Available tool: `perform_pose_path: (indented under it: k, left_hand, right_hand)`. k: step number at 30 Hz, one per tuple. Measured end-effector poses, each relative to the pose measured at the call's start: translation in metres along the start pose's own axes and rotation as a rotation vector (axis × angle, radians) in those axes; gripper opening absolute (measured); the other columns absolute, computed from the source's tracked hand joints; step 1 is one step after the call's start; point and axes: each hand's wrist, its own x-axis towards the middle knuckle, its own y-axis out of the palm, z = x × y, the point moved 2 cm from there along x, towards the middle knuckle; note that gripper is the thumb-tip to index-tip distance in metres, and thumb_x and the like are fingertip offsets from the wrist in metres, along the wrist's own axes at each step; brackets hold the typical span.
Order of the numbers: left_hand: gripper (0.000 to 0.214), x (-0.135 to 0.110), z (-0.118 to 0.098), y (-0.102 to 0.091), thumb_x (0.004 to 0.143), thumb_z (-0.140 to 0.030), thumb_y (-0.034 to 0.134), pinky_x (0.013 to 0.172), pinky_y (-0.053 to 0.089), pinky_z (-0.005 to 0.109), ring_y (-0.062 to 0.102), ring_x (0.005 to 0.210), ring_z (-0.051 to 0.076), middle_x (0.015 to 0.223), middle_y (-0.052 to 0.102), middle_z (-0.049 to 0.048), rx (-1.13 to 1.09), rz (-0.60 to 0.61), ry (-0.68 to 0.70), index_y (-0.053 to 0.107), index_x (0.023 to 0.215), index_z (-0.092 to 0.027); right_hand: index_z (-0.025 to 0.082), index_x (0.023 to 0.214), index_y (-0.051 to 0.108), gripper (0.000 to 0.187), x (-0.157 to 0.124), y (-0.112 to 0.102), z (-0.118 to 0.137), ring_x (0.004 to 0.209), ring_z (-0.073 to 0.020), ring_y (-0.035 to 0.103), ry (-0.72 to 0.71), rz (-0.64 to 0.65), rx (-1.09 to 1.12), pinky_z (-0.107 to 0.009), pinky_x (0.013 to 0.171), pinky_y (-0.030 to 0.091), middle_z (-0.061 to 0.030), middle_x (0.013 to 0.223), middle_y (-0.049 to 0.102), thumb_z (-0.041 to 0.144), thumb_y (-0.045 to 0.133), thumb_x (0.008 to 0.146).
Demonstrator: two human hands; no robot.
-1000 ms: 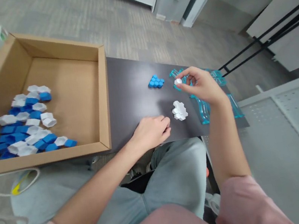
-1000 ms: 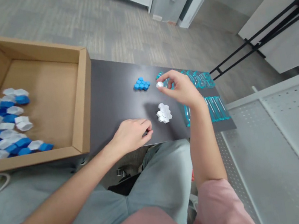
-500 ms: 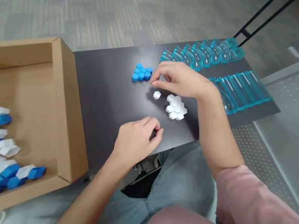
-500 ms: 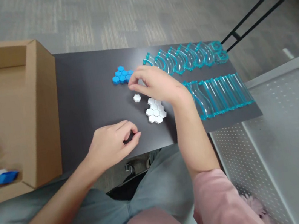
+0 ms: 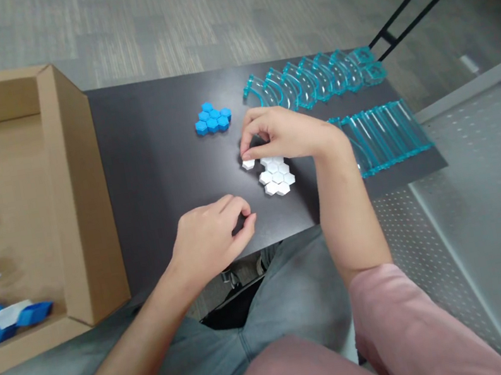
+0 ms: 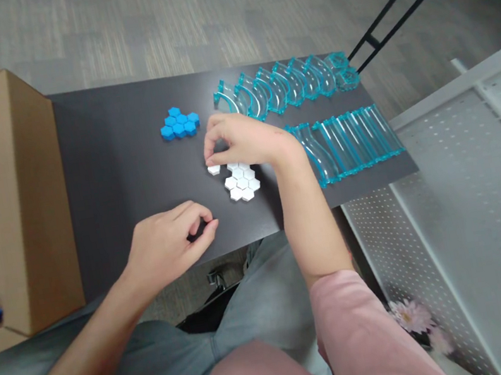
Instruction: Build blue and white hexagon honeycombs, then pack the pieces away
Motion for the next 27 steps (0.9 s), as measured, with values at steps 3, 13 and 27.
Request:
perform_pose_path:
  k: [3, 13, 27]
  left_hand:
    - [0.018, 0.0006, -0.0008, -0.0007, 0.109, -0.034, 0.064, 0.062, 0.031, 0.034, 0.060, 0.067, 0.015, 0.082, 0.070, -0.0028, -0.008, 0.004, -0.004, 0.072, 0.096, -0.025]
    - [0.018, 0.0007, -0.0016, -0.0006, 0.110, -0.034, 0.062, 0.063, 0.032, 0.033, 0.061, 0.069, 0.015, 0.085, 0.071, -0.0020, 0.002, 0.017, -0.003, 0.072, 0.098, -0.025]
    - [0.019, 0.0003, -0.0021, -0.0020, 0.109, -0.036, 0.062, 0.062, 0.033, 0.033, 0.062, 0.069, 0.015, 0.085, 0.072, -0.0021, 0.009, 0.035, -0.018, 0.072, 0.098, -0.025]
  right_hand:
    - [0.022, 0.103, 0.085, 0.024, -0.0004, 0.0002, -0.0004, 0.093, -0.0201, 0.054, -0.004, 0.003, 0.009, -0.037, 0.090, 0.042, -0.0050, 0.107, 0.068, 0.045, 0.078, 0.100]
    - [0.023, 0.094, 0.087, 0.029, -0.0046, -0.0025, -0.0032, 0.094, -0.0214, 0.058, 0.006, 0.051, 0.056, -0.037, 0.088, 0.044, -0.0056, 0.101, 0.073, 0.051, 0.081, 0.096]
    - [0.026, 0.096, 0.089, 0.027, -0.0055, -0.0017, -0.0049, 0.094, -0.0210, 0.060, -0.003, 0.066, 0.065, -0.035, 0.087, 0.045, -0.0046, 0.103, 0.075, 0.052, 0.083, 0.095]
